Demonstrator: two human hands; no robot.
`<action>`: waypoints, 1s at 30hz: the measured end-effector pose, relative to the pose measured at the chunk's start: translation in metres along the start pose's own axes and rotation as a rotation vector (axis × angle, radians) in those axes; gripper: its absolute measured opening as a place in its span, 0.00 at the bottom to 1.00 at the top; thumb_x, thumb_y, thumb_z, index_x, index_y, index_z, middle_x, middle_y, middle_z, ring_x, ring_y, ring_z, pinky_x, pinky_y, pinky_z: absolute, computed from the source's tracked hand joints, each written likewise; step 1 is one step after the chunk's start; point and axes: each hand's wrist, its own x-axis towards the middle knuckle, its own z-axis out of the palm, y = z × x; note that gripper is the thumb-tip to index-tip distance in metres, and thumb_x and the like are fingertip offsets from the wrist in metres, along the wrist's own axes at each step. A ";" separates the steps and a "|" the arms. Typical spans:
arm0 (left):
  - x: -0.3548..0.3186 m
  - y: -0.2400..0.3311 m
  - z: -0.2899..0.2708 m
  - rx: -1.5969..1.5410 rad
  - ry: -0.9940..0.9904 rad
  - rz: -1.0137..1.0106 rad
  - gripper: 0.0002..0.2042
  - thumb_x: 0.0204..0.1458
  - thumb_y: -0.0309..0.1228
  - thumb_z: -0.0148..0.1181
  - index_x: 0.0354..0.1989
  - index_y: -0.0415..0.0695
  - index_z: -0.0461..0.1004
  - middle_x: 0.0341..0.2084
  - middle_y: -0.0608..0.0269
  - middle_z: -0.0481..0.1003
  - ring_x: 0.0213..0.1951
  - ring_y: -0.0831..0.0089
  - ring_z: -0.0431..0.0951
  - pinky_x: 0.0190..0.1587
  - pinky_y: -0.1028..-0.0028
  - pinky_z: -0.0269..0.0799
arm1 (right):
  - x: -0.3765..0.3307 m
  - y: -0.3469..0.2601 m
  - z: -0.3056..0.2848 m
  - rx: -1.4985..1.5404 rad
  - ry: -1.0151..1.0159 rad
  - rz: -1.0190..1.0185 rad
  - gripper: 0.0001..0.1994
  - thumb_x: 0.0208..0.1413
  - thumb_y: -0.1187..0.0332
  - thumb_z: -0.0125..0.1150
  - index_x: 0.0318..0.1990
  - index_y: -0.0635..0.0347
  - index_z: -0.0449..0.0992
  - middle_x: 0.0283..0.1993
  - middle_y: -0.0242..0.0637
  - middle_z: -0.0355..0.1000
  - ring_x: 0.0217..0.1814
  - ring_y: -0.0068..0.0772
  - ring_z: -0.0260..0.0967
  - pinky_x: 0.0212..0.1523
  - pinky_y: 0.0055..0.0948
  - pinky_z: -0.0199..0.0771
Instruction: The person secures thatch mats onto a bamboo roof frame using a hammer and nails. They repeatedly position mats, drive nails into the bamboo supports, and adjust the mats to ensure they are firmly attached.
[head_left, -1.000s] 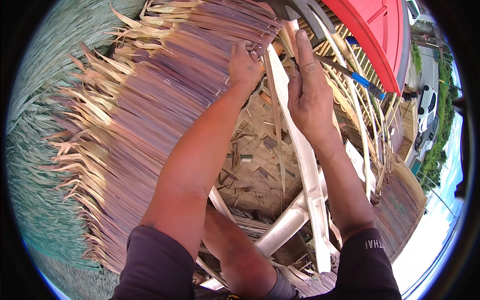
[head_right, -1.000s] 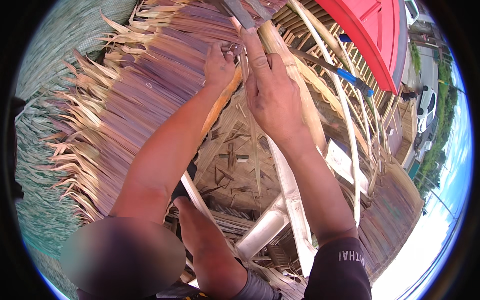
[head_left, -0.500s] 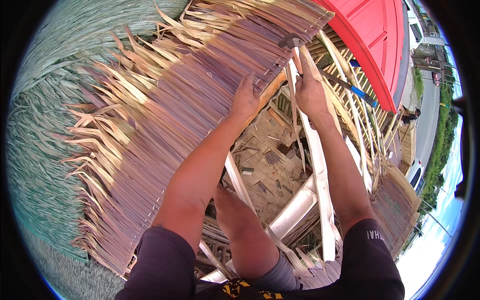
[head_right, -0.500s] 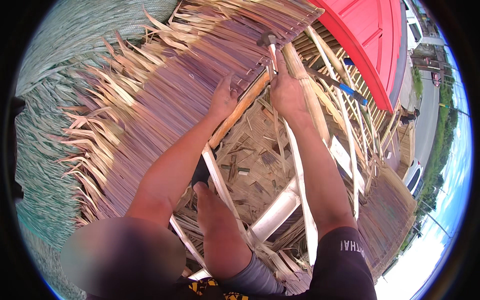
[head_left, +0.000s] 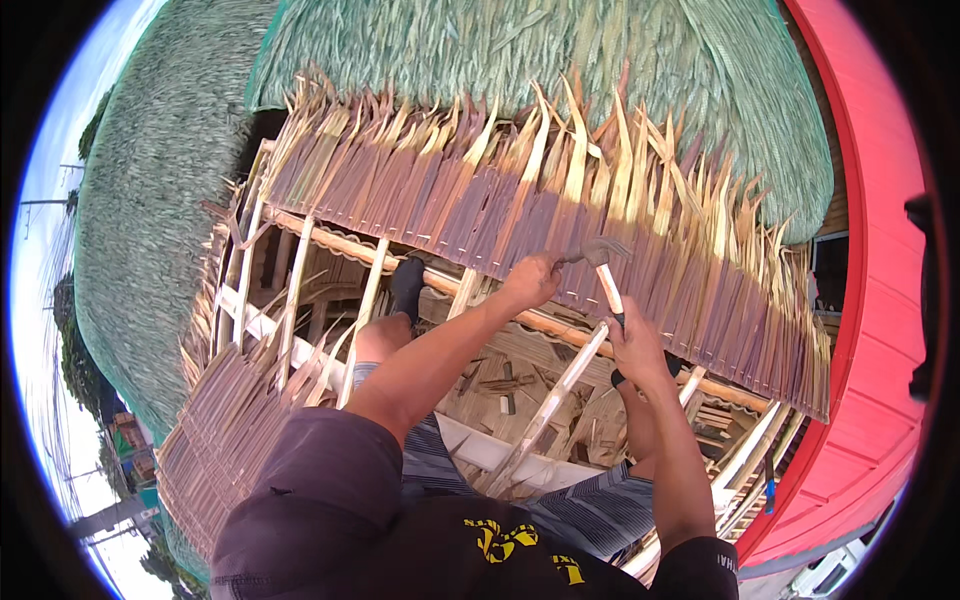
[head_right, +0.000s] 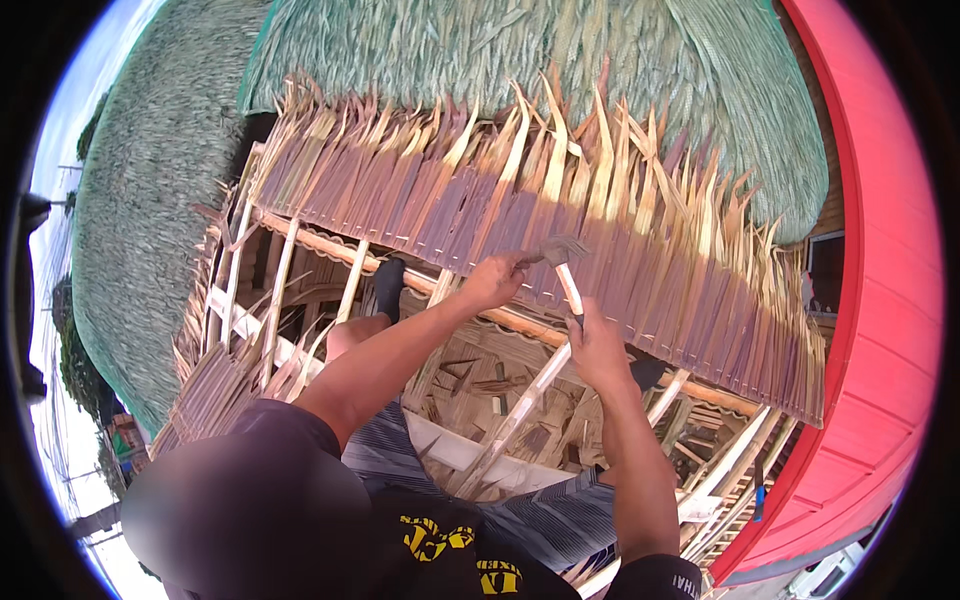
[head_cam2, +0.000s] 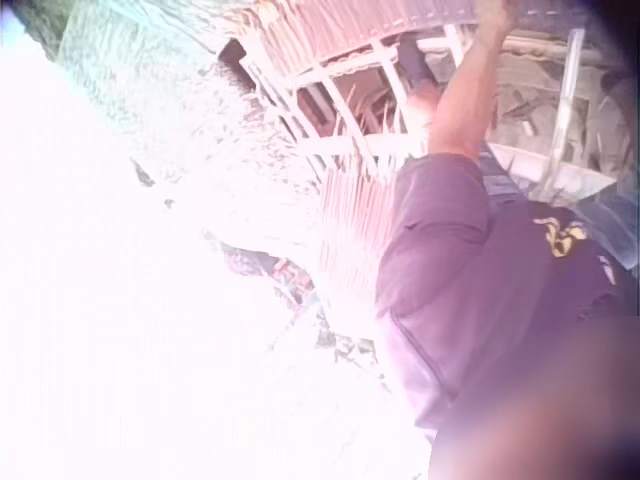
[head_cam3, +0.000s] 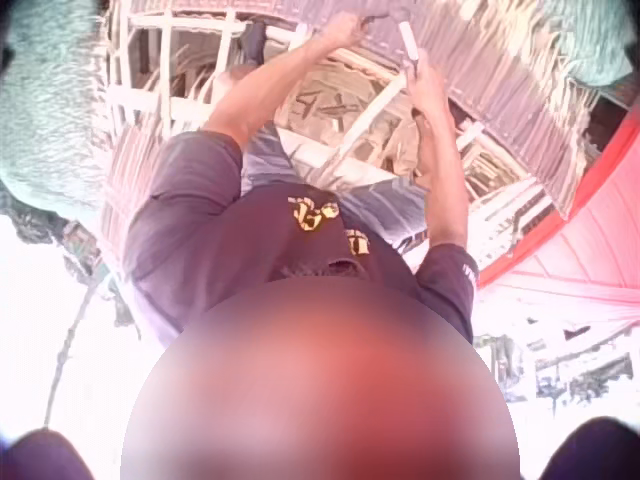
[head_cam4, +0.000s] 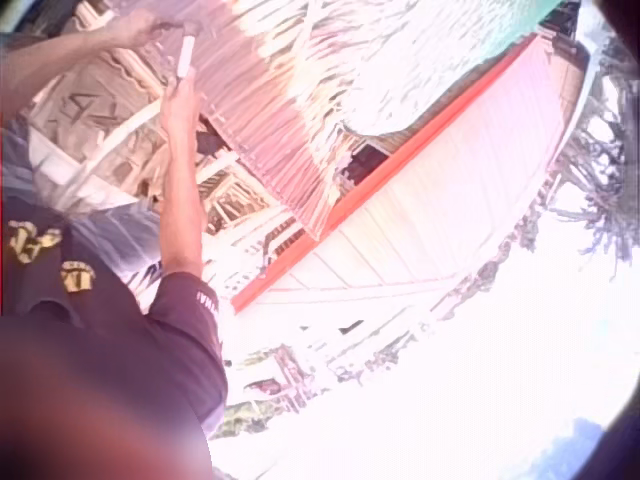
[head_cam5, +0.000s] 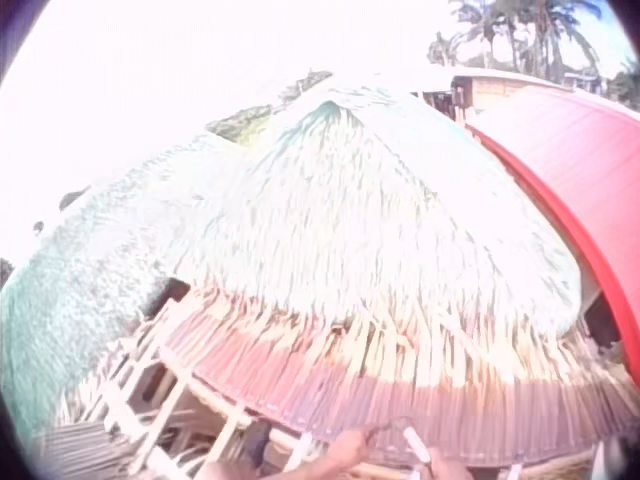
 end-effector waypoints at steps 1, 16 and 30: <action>-0.038 -0.010 -0.043 -0.021 0.079 -0.063 0.15 0.55 0.27 0.55 0.50 0.38 0.76 0.43 0.38 0.78 0.45 0.42 0.79 0.49 0.52 0.75 | -0.002 -0.041 0.030 0.037 -0.041 -0.062 0.14 0.63 0.70 0.57 0.54 0.60 0.65 0.34 0.64 0.72 0.41 0.73 0.69 0.38 0.56 0.67; -0.631 -0.046 -0.251 0.359 0.992 -1.121 0.23 0.57 0.35 0.56 0.61 0.39 0.70 0.51 0.42 0.75 0.55 0.45 0.74 0.56 0.53 0.72 | -0.160 -0.363 0.291 0.296 -0.815 -0.630 0.15 0.68 0.57 0.59 0.45 0.61 0.79 0.19 0.21 0.62 0.17 0.14 0.56 0.19 0.22 0.56; -0.717 0.014 -0.133 0.138 1.230 -1.767 0.21 0.64 0.47 0.50 0.62 0.52 0.68 0.40 0.35 0.80 0.47 0.34 0.78 0.52 0.44 0.71 | -0.148 -0.409 0.311 -0.160 -1.037 -1.312 0.16 0.61 0.62 0.62 0.54 0.57 0.78 0.42 0.55 0.78 0.47 0.62 0.75 0.47 0.52 0.73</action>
